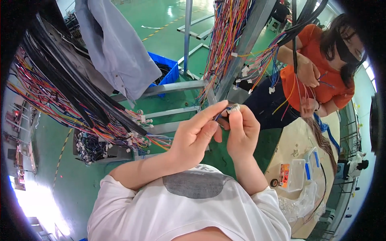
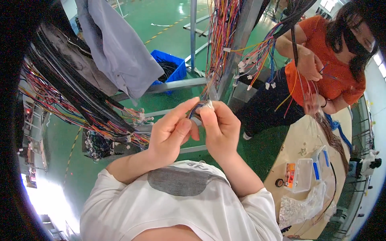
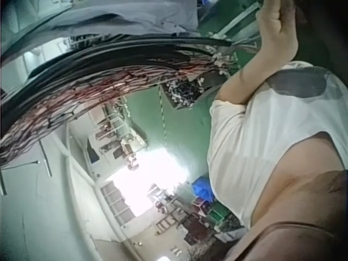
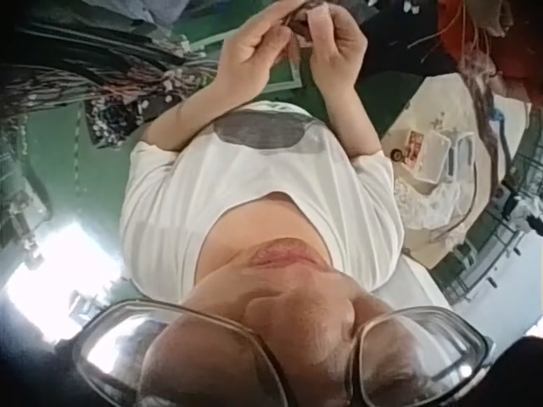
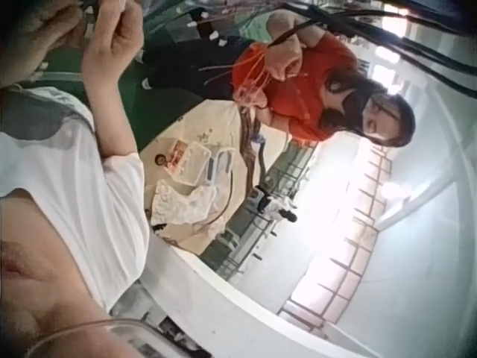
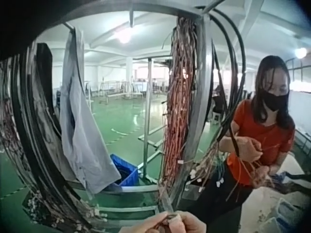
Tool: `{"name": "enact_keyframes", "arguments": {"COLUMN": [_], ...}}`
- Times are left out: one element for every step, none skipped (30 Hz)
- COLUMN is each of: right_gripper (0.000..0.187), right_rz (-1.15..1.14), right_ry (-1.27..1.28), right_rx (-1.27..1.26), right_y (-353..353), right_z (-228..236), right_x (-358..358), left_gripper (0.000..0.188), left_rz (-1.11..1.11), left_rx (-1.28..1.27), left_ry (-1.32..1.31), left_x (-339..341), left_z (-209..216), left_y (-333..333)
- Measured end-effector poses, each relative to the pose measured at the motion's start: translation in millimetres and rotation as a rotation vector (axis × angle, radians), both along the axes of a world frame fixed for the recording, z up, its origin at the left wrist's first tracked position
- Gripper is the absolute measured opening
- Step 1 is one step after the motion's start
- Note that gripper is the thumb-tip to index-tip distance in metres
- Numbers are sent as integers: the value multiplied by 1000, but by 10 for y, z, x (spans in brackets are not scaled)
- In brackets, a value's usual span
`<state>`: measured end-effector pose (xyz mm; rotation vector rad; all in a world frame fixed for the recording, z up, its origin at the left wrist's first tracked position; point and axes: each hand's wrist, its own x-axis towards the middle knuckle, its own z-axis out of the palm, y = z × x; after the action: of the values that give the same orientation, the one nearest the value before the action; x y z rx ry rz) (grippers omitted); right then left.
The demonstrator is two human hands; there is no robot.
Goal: The recorder is wrapping electrical wire bundles with black tape at a wire harness assembly station.
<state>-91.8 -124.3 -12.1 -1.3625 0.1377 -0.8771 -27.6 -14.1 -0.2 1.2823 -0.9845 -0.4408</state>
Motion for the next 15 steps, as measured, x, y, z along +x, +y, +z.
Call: {"name": "enact_keyframes", "arguments": {"right_gripper": [21, 21, 21, 21, 19, 19, 17, 16, 13, 13, 14, 16, 17, 19, 29], "right_rz": [33, 30, -11, -54, -66, -78, -98, -128, -192, -195, -218, -240, -233, -218, -243], "right_ry": [22, 16, 65, 114, 95, 93, 93, 95, 80, 84, -6, -95, -65, -34, -104], "right_rx": [-47, -48, -19, 10, -14, -13, -125, -236, -434, -483, -617, -756, -762, -763, -822], "right_y": [-33, -66, -97, -116, -113, -105, -87, -67, -56, -28, -32, -69, -56, -26, -73], "right_z": [-7, -18, -27, -33, -35, -25, -4, 29, 92, 116, 131, 146, 176, 191, 104], "right_x": [-8, -34, -60, -71, -96, -109, -120, -131, -133, -139, -113, -74, -89, -115, -86], "left_gripper": [39, 40, 38, 37, 37, 35, 32, 32, 31, 30, 29, 29, 28, 28, 28], "left_rz": [2, 33, 17, -1, -10, -10, -11, -37, -41, -47, -39, -65, -76, -80, -78], "left_rx": [34, 40, 31, 23, 26, 10, -6, 1, 30, 60, 50, 48, 45, 46, 66], "left_ry": [105, 220, 320, 420, 418, 472, 525, 523, 537, 549, 578, 571, 561, 555, 564], "left_x": [30, 46, 84, 131, 147, 161, 168, 174, 165, 149, 127, 123, 122, 110, 92], "left_z": [11, 42, 79, 105, 104, 95, 92, 105, 122, 132, 137, 134, 128, 117, 142], "left_y": [19, 6, -4, -14, -22, -35, -48, -58, -57, -62, -73, -89, -92, -83, -90]}}
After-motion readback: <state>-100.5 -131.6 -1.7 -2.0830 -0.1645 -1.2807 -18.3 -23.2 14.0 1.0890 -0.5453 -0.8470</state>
